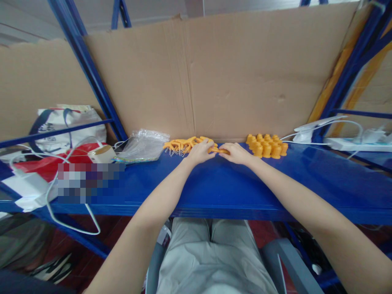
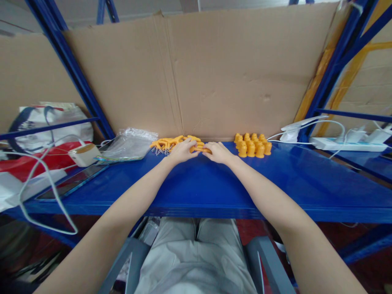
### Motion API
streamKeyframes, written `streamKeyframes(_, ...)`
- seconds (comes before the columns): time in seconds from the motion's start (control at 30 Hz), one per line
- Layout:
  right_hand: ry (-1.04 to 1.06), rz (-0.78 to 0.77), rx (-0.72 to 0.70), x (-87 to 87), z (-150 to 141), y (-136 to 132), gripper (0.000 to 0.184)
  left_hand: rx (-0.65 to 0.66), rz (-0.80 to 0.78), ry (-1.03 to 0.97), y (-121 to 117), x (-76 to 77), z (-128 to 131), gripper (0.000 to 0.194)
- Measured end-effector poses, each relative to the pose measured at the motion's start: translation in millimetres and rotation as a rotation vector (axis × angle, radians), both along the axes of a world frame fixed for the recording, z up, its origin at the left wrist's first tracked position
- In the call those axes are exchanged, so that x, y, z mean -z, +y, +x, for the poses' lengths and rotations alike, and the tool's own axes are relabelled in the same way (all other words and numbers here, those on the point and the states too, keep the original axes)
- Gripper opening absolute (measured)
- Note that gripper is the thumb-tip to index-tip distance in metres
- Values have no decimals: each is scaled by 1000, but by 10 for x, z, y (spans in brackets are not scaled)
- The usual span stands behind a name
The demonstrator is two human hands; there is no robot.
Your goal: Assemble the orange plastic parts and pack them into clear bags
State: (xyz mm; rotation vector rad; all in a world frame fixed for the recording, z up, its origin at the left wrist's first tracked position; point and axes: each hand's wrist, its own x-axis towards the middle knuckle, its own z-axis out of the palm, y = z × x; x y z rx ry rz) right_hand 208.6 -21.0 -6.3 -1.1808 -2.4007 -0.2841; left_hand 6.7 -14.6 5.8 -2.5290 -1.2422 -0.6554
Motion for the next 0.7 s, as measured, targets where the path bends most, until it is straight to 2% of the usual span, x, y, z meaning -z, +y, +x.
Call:
streamKeyframes(0.13, -24, 42, -12, 3, -24, -1, 20, 37, 14, -30, 3, 15, 10, 30)
streamKeyframes(0.27, 0, 48, -25, 17, -26, 17, 17, 81, 39, -106, 4, 26, 24, 56)
streamKeyframes(0.33, 13, 26, -32, 26, -34, 14, 16, 82, 37, -139, 10, 32, 30, 62)
streamKeyframes(0.6, -35, 15, 82, -27, -102, -83, 18, 71, 56, -220, 34, 37, 23, 54)
streamKeyframes(0.7, 26, 29, 152, -37, -83, -54, 20, 32, 72, -265, 25, 15, 18, 49)
